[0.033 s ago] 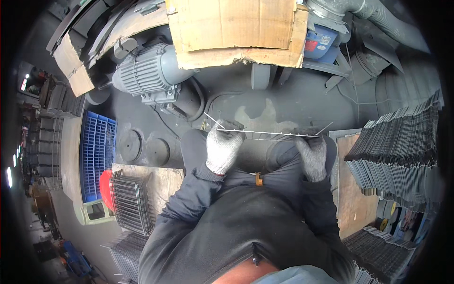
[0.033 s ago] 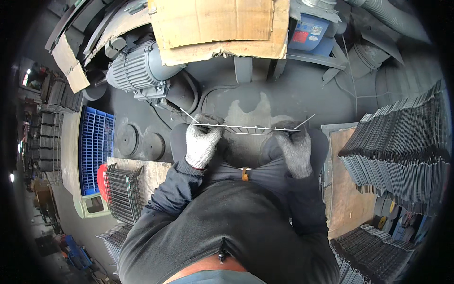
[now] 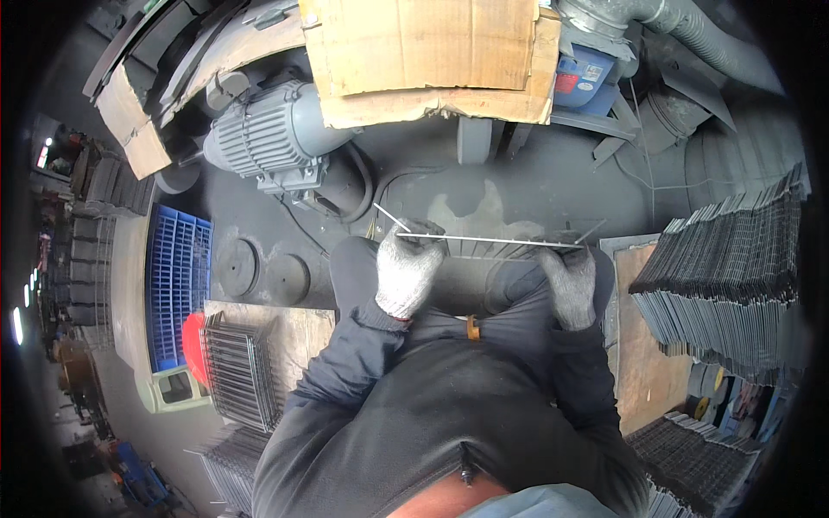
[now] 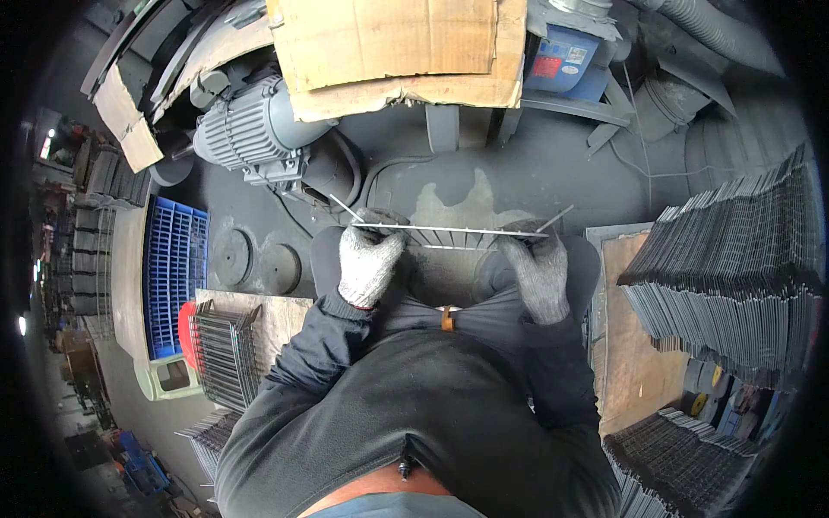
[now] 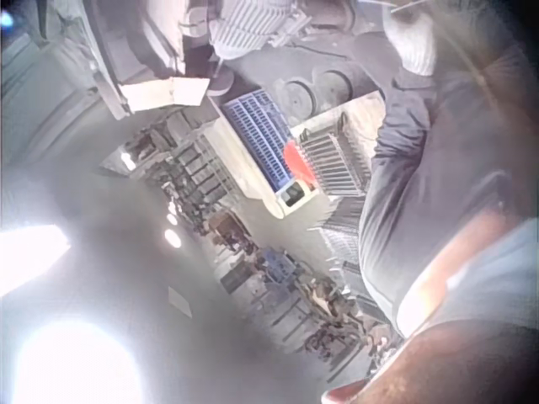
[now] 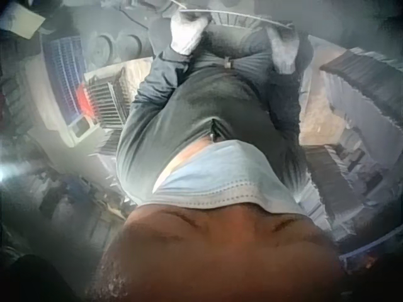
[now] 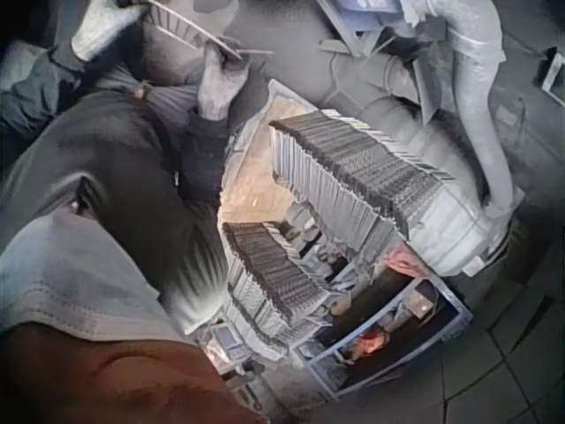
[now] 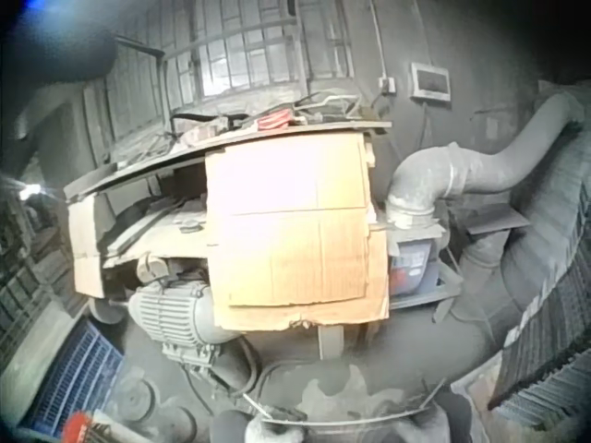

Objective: Manually straightening the wires on metal grates by hand and stacking them.

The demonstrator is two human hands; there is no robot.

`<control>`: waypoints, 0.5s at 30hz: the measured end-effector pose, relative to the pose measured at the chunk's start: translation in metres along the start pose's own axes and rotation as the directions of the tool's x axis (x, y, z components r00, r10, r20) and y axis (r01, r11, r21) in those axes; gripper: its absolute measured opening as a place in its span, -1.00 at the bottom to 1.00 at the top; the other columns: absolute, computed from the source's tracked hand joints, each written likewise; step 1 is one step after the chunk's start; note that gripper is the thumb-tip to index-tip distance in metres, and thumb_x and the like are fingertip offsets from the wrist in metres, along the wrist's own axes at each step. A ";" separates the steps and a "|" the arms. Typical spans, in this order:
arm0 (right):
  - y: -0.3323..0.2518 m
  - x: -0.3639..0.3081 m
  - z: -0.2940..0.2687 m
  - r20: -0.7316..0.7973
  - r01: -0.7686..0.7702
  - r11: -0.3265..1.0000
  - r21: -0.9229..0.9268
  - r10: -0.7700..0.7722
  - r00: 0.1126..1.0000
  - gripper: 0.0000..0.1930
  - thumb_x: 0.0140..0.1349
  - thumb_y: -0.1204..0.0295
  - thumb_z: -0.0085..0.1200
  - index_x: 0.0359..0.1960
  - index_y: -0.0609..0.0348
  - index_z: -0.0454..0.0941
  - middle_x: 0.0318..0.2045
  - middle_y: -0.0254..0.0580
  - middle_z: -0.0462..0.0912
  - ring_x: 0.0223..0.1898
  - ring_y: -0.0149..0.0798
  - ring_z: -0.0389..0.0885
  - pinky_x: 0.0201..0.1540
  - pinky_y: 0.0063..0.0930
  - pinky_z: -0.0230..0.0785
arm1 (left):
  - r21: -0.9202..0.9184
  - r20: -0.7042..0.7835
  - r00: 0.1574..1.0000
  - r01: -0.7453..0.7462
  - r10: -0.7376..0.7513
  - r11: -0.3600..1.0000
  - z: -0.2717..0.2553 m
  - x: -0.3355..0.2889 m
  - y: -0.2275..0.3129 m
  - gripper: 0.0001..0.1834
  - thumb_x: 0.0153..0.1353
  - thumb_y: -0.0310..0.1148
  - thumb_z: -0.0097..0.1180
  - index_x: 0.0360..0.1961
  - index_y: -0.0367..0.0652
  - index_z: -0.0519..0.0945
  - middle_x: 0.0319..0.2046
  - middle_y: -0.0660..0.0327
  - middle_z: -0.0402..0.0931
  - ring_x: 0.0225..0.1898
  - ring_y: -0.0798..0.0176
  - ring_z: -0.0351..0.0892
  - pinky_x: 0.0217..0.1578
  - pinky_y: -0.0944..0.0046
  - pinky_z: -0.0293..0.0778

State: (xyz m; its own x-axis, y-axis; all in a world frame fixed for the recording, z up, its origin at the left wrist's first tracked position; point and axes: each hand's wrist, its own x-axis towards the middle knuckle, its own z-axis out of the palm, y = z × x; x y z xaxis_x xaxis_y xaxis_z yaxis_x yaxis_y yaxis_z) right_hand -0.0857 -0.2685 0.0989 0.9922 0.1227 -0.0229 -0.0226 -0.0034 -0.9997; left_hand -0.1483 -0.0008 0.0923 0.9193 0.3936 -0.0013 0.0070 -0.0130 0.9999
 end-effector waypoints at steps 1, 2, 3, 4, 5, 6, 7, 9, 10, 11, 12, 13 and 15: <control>0.002 0.007 0.001 -0.006 0.002 1.000 0.000 -0.002 1.000 -0.74 0.32 0.62 0.33 0.03 0.28 0.67 -0.14 -0.23 0.77 -0.09 -0.36 0.69 0.05 -0.39 0.55 | 0.058 -0.004 0.998 0.060 -0.060 0.996 0.000 0.003 -0.004 -0.85 0.21 -0.66 0.31 -0.23 -0.28 0.61 -0.19 0.14 0.69 -0.25 0.34 0.64 -0.18 0.32 0.58; 0.005 0.016 0.004 -0.012 0.019 0.999 -0.026 -0.020 1.000 -0.78 0.35 0.59 0.31 0.01 0.28 0.67 -0.17 -0.26 0.76 -0.14 -0.38 0.67 -0.01 -0.40 0.54 | 0.059 0.002 0.997 0.075 -0.075 0.995 -0.001 0.009 -0.010 -0.85 0.21 -0.66 0.31 -0.23 -0.28 0.61 -0.19 0.14 0.69 -0.25 0.34 0.64 -0.18 0.32 0.58; 0.009 0.025 0.004 -0.027 0.002 0.997 -0.077 -0.004 1.000 -0.81 0.38 0.55 0.29 -0.01 0.28 0.66 -0.21 -0.29 0.75 -0.19 -0.40 0.65 -0.07 -0.42 0.53 | 0.047 0.047 0.993 0.106 -0.108 0.993 0.000 0.019 -0.016 -0.82 0.20 -0.64 0.32 -0.19 -0.26 0.60 -0.23 0.16 0.69 -0.27 0.34 0.64 -0.17 0.32 0.59; 0.013 0.034 0.004 0.030 0.040 0.999 0.030 -0.041 0.999 -0.84 0.42 0.47 0.26 -0.07 0.28 0.65 -0.26 -0.30 0.73 -0.26 -0.40 0.62 -0.14 -0.42 0.50 | 0.042 0.084 0.986 0.139 -0.142 0.989 0.000 0.030 -0.023 -0.78 0.19 -0.63 0.33 -0.16 -0.25 0.59 -0.26 0.17 0.68 -0.29 0.34 0.64 -0.17 0.32 0.60; 0.018 0.046 0.003 0.001 0.036 0.999 0.023 -0.036 0.999 -0.84 0.42 0.47 0.26 -0.07 0.28 0.65 -0.26 -0.30 0.73 -0.26 -0.40 0.62 -0.14 -0.42 0.50 | 0.034 0.094 0.986 0.133 -0.136 0.991 0.004 0.041 -0.031 -0.78 0.19 -0.63 0.33 -0.16 -0.25 0.59 -0.26 0.17 0.68 -0.29 0.34 0.64 -0.17 0.32 0.60; 0.024 0.058 0.001 0.007 -0.011 0.998 -0.067 0.012 1.000 -0.82 0.42 0.44 0.27 -0.07 0.28 0.65 -0.28 -0.30 0.73 -0.27 -0.40 0.62 -0.14 -0.42 0.50 | -0.014 0.095 0.975 0.202 -0.200 0.979 0.011 0.052 -0.039 -0.77 0.14 -0.57 0.34 -0.18 -0.24 0.58 -0.31 0.20 0.65 -0.35 0.33 0.62 -0.25 0.30 0.59; 0.030 0.071 -0.001 0.021 -0.043 0.987 -0.153 0.047 0.999 -0.81 0.41 0.42 0.28 -0.07 0.28 0.65 -0.30 -0.29 0.72 -0.27 -0.40 0.63 -0.15 -0.43 0.51 | -0.037 0.092 0.946 0.315 -0.310 0.948 0.018 0.063 -0.048 -0.75 0.09 -0.52 0.35 -0.21 -0.24 0.57 -0.37 0.22 0.62 -0.41 0.32 0.59 -0.33 0.28 0.58; 0.044 0.092 -0.002 -0.003 -0.063 0.974 -0.217 0.064 0.998 -0.79 0.42 0.40 0.29 -0.07 0.29 0.65 -0.33 -0.27 0.72 -0.28 -0.39 0.63 -0.15 -0.43 0.50 | 0.042 0.175 0.884 0.434 -0.434 0.900 0.027 0.086 -0.061 -0.72 0.16 -0.51 0.35 -0.15 -0.24 0.53 -0.35 0.16 0.65 -0.36 0.29 0.67 -0.34 0.26 0.67; 0.050 0.101 -0.003 -0.060 -0.182 0.968 -0.174 0.174 0.983 -0.79 0.42 0.39 0.28 -0.06 0.29 0.65 -0.32 -0.26 0.72 -0.29 -0.38 0.63 -0.17 -0.43 0.51 | 0.123 0.164 0.884 0.421 -0.437 0.898 0.033 0.097 -0.067 -0.75 0.16 -0.49 0.36 -0.21 -0.24 0.51 -0.37 0.16 0.65 -0.40 0.28 0.67 -0.44 0.24 0.66; 0.056 0.108 -0.003 -0.144 -0.354 0.923 -0.147 0.334 0.931 -0.78 0.43 0.38 0.28 -0.05 0.29 0.66 -0.32 -0.26 0.72 -0.29 -0.38 0.64 -0.19 -0.42 0.51 | 0.109 0.156 0.891 0.414 -0.427 0.904 0.035 0.106 -0.072 -0.75 0.16 -0.49 0.36 -0.21 -0.24 0.51 -0.37 0.16 0.65 -0.40 0.28 0.67 -0.44 0.24 0.66; 0.061 0.114 -0.003 -0.106 -0.303 0.944 -0.131 0.291 0.951 -0.78 0.43 0.38 0.28 -0.05 0.29 0.66 -0.32 -0.26 0.72 -0.29 -0.38 0.64 -0.19 -0.42 0.51 | 0.088 0.186 0.883 0.422 -0.432 0.902 0.037 0.113 -0.076 -0.75 0.15 -0.49 0.36 -0.23 -0.24 0.52 -0.39 0.16 0.65 -0.42 0.29 0.67 -0.45 0.25 0.65; 0.066 0.119 -0.002 -0.102 -0.282 0.954 -0.099 0.272 0.957 -0.78 0.43 0.37 0.28 -0.06 0.28 0.67 -0.33 -0.27 0.72 -0.32 -0.37 0.64 -0.24 -0.40 0.51 | 0.084 0.211 0.863 0.451 -0.459 0.888 0.037 0.118 -0.079 -0.75 0.14 -0.49 0.37 -0.24 -0.24 0.53 -0.40 0.16 0.65 -0.44 0.29 0.66 -0.46 0.26 0.64; 0.076 0.128 0.006 -0.098 -0.265 0.964 -0.007 0.263 0.960 -0.78 0.44 0.34 0.29 -0.08 0.26 0.69 -0.35 -0.29 0.71 -0.38 -0.35 0.63 -0.32 -0.36 0.51 | 0.072 0.187 0.882 0.426 -0.432 0.902 0.028 0.125 -0.087 -0.77 0.14 -0.48 0.38 -0.25 -0.24 0.54 -0.42 0.15 0.65 -0.46 0.29 0.66 -0.47 0.26 0.62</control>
State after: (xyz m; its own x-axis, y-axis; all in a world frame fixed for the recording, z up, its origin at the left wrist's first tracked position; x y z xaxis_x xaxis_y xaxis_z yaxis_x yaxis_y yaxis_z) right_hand 0.0392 -0.2468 0.0199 0.9584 0.0194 -0.2847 -0.2837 -0.0427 -0.9580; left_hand -0.0227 0.0236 0.0051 0.8816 0.1814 -0.4357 0.4264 0.0896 0.9001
